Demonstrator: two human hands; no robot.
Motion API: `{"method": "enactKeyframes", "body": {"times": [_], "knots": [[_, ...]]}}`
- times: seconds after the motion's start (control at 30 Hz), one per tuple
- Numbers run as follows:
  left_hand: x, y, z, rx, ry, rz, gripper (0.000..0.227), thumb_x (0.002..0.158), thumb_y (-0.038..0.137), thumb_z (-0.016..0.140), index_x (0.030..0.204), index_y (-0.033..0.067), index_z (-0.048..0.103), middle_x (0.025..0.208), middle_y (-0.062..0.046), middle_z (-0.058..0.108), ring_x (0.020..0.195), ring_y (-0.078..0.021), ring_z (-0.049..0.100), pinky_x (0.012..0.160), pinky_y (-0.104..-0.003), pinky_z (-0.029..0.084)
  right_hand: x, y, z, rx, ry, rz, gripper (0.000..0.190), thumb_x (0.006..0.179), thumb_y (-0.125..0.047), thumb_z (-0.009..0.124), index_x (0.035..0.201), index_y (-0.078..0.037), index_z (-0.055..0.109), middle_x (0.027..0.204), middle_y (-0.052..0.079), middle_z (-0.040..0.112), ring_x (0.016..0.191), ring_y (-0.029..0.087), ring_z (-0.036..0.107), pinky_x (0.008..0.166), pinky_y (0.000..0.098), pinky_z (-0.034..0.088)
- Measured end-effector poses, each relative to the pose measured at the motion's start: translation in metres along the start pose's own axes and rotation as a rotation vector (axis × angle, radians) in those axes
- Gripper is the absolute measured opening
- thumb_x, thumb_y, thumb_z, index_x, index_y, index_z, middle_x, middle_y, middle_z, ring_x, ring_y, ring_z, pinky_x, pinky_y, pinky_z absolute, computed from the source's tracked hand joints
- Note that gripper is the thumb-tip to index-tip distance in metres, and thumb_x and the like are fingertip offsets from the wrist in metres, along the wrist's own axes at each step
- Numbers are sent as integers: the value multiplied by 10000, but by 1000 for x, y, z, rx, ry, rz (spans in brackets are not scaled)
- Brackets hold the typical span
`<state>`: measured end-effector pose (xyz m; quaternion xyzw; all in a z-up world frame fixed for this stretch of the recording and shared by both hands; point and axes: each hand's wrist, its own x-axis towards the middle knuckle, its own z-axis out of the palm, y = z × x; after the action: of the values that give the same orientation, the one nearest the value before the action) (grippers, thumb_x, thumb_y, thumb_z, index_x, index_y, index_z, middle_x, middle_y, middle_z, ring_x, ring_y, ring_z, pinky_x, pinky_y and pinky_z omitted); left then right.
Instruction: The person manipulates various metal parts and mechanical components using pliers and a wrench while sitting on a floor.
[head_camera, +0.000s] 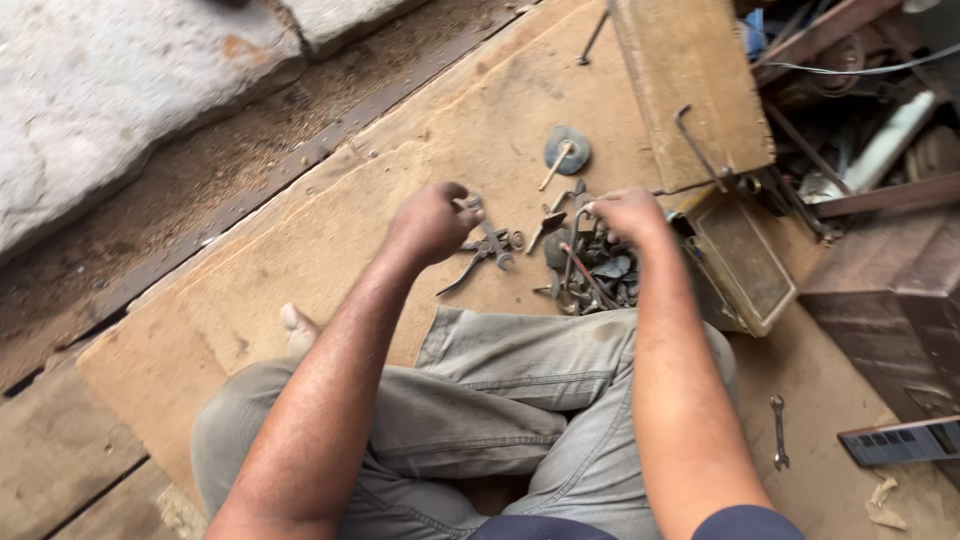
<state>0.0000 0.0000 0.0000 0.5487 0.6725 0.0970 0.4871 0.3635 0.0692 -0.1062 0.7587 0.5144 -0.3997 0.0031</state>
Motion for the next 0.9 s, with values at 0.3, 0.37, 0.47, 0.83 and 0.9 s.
{"method": "enactKeyframes", "body": {"times": [0.3,0.37,0.47,0.83,0.9], "knots": [[-1,6,1,26,-44,-37,476,940,413,690,1339,157,657,1094,-95,780,980,-193,741,929,-400,564,-42,-38,-9,380,-189,-14,246,960,-109,639,1167,-48,756,720,1,667,530,84,586,454,231,447],[0,5,1,4,-44,-45,495,936,411,695,1352,149,644,1109,-104,769,992,-202,742,932,-406,561,-38,-38,-14,198,-125,69,268,981,-98,602,1183,-110,776,726,32,658,534,128,559,480,288,412],[2,6,0,38,-34,-43,512,931,412,712,1358,137,643,1128,-128,758,1034,-223,731,952,-413,556,-43,-41,-24,-250,34,200,234,993,-135,636,1101,-82,837,822,87,737,674,177,637,651,340,461],[0,6,1,50,-18,-22,516,914,392,738,1350,130,653,1140,-140,753,1081,-249,720,969,-420,548,-50,-70,13,-312,303,90,427,881,-582,744,1028,-184,794,1082,110,753,1008,278,678,861,438,508],[0,6,0,73,-11,-4,504,919,383,733,1354,139,661,1123,-148,759,1073,-257,725,974,-422,547,-40,-57,23,-314,399,-73,360,847,-511,780,933,-166,835,1055,121,754,997,308,675,829,461,522]]}}
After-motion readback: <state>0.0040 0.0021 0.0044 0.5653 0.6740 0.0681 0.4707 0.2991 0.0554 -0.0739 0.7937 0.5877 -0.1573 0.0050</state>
